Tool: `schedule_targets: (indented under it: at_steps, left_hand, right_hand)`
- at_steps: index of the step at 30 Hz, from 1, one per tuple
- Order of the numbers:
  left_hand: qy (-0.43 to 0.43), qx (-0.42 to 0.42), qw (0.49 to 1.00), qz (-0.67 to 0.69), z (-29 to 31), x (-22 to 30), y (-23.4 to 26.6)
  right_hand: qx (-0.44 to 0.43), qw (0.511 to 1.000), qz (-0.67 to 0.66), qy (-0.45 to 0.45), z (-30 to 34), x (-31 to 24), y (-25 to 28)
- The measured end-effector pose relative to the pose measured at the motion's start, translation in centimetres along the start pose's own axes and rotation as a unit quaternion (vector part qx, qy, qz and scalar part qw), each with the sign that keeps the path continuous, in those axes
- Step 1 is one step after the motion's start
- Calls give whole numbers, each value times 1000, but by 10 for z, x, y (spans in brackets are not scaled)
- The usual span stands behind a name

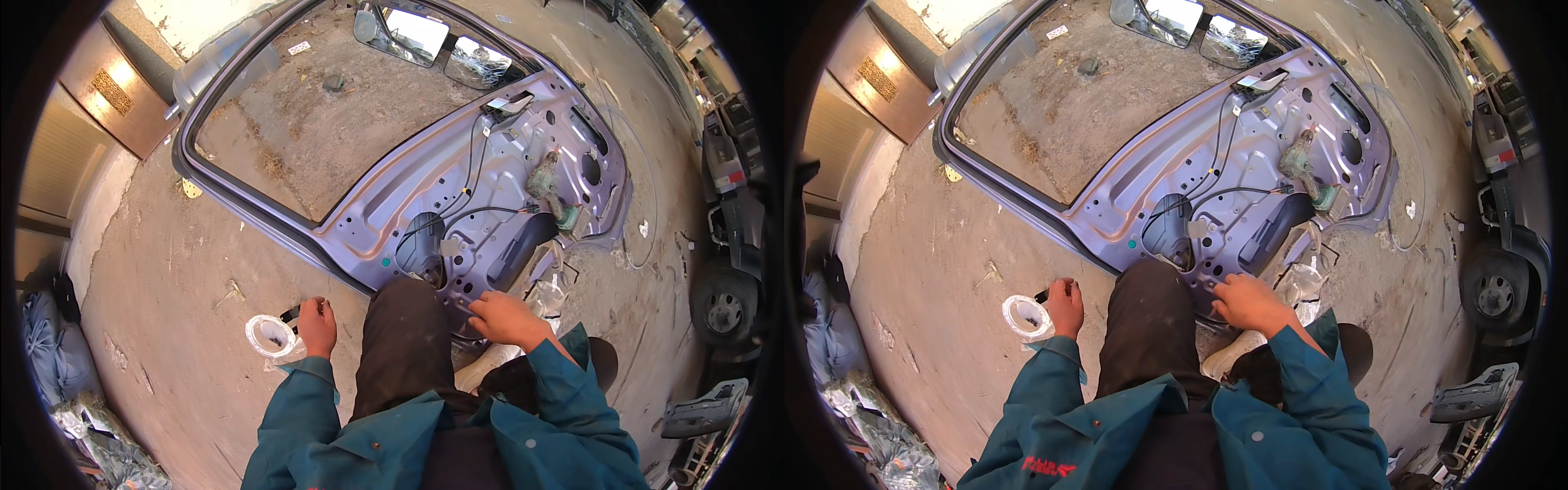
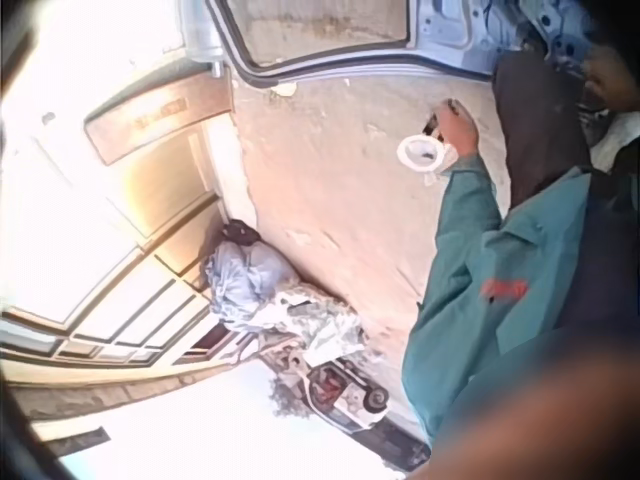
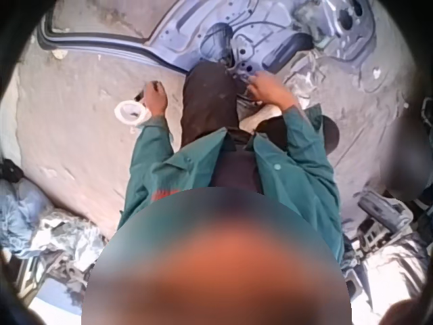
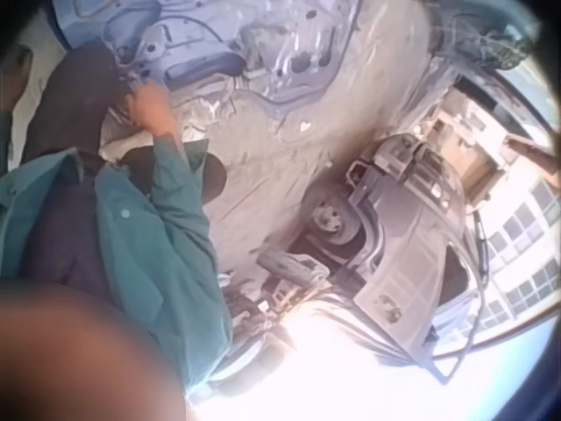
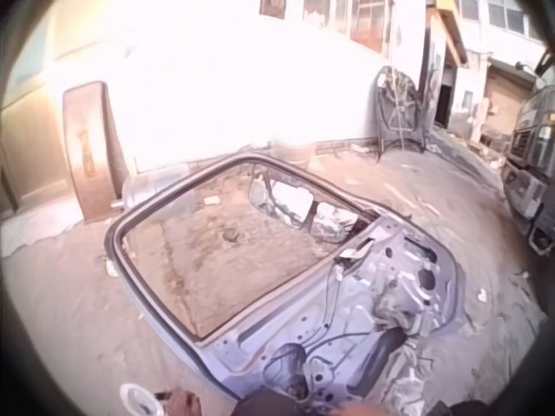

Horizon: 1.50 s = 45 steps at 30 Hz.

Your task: The person uses a power drill to remove screws and bolts from a detached car door, then removes the door speaker and places it on the ground. The person also uses a screwdriver to remove additional fasteners.

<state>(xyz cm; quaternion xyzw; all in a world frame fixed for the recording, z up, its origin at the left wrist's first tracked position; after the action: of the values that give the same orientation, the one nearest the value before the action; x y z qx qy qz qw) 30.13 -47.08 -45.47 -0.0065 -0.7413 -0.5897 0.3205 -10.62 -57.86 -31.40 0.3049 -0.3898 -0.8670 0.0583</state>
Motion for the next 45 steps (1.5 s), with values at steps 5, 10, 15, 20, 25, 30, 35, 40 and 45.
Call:
schedule_targets:
  at_steps: [5,10,15,20,25,30,35,40,45]
  left_hand:
    - [-152,3,986,64,-67,96,6]
    - [-182,-6,979,90,-114,135,-25]
    - [-182,-33,979,82,-127,143,-61]
    - [-191,-81,975,76,-113,153,-78]
    - [-201,-58,977,49,-114,162,-73]
    - [-187,-84,979,22,-120,172,-72]
    - [-206,-160,964,47,-137,175,-70]
    - [-328,-181,927,-1,-152,187,-65]
    - [-403,-215,883,-110,-162,205,-69]
  right_hand:
    - [140,989,-18,47,56,-7,86]
    - [293,953,-73,-14,133,20,135]
    - [220,951,-127,-174,181,80,101]
    - [232,938,-226,-128,184,68,102]
    - [216,934,-238,-155,180,75,105]
    - [241,942,-201,-115,172,87,104]
    - [219,943,-213,-131,164,77,115]
    - [232,940,-212,-133,174,82,107]
    - [253,932,-220,-140,188,75,110]
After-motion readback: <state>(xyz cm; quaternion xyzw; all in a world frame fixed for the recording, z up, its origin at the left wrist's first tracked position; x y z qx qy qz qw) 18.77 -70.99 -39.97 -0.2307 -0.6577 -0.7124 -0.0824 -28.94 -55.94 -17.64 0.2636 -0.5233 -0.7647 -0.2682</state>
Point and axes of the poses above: each hand's wrist, its own z-axis away from the middle knuckle, its own y-axis out of the back of the hand, x = y × z, the point moved 4 cm from there along -z, towards the middle knuckle, and after that the axes turned 11 degrees about -z, right-handed, at the moved point
